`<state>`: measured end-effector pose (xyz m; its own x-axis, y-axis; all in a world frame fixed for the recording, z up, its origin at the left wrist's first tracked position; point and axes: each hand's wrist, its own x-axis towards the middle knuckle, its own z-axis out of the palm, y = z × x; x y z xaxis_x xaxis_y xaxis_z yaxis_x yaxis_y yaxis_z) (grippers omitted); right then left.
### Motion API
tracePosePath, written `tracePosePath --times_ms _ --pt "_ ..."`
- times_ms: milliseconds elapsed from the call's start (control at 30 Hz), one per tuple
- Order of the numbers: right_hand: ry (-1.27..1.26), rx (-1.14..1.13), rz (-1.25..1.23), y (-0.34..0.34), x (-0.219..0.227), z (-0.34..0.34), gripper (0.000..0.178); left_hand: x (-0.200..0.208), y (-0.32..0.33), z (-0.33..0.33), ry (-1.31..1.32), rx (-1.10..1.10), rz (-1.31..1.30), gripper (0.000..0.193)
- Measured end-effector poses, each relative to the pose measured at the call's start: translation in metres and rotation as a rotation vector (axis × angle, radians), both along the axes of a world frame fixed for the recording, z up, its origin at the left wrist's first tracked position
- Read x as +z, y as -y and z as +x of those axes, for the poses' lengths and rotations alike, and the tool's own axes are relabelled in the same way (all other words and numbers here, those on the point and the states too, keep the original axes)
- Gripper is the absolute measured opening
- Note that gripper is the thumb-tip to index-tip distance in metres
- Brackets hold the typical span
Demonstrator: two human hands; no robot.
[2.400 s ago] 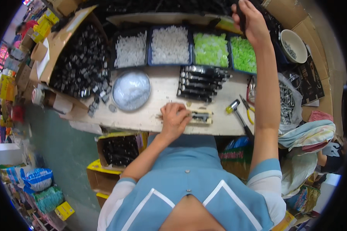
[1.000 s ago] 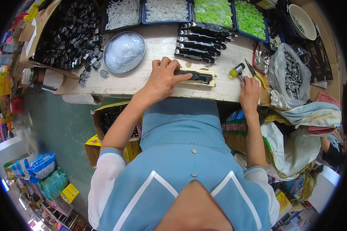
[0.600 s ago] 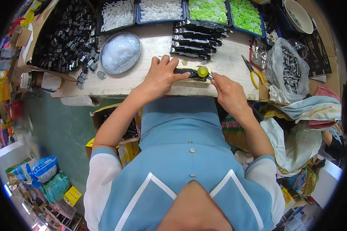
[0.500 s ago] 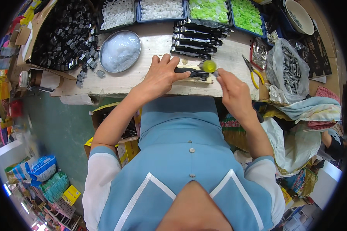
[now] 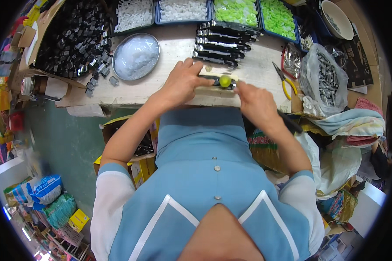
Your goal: Assembling small plastic toy components using hand tools like a hammer and pliers at a factory workbench.
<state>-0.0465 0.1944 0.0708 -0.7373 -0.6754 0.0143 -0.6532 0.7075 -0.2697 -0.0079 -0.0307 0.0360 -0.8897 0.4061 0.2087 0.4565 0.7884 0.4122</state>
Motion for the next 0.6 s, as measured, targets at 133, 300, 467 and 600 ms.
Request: tracePosePath --times_ms 133,300,467,600 --pt "0.0 0.021 -0.083 0.005 0.013 -0.003 0.011 -0.007 -0.001 -0.001 0.014 0.155 0.181 0.048" --pt "0.019 0.06 -0.307 0.026 0.002 0.007 0.01 -0.008 -0.004 0.003 -0.009 0.209 0.248 0.055" --pt "0.097 0.05 -0.152 0.039 0.005 -0.01 0.012 -0.009 -0.007 0.009 0.043 0.347 0.425 0.062" --pt "0.113 -0.073 0.015 0.054 -0.001 -0.021 0.016 -0.018 -0.01 0.017 -0.1 0.389 0.434 0.057"
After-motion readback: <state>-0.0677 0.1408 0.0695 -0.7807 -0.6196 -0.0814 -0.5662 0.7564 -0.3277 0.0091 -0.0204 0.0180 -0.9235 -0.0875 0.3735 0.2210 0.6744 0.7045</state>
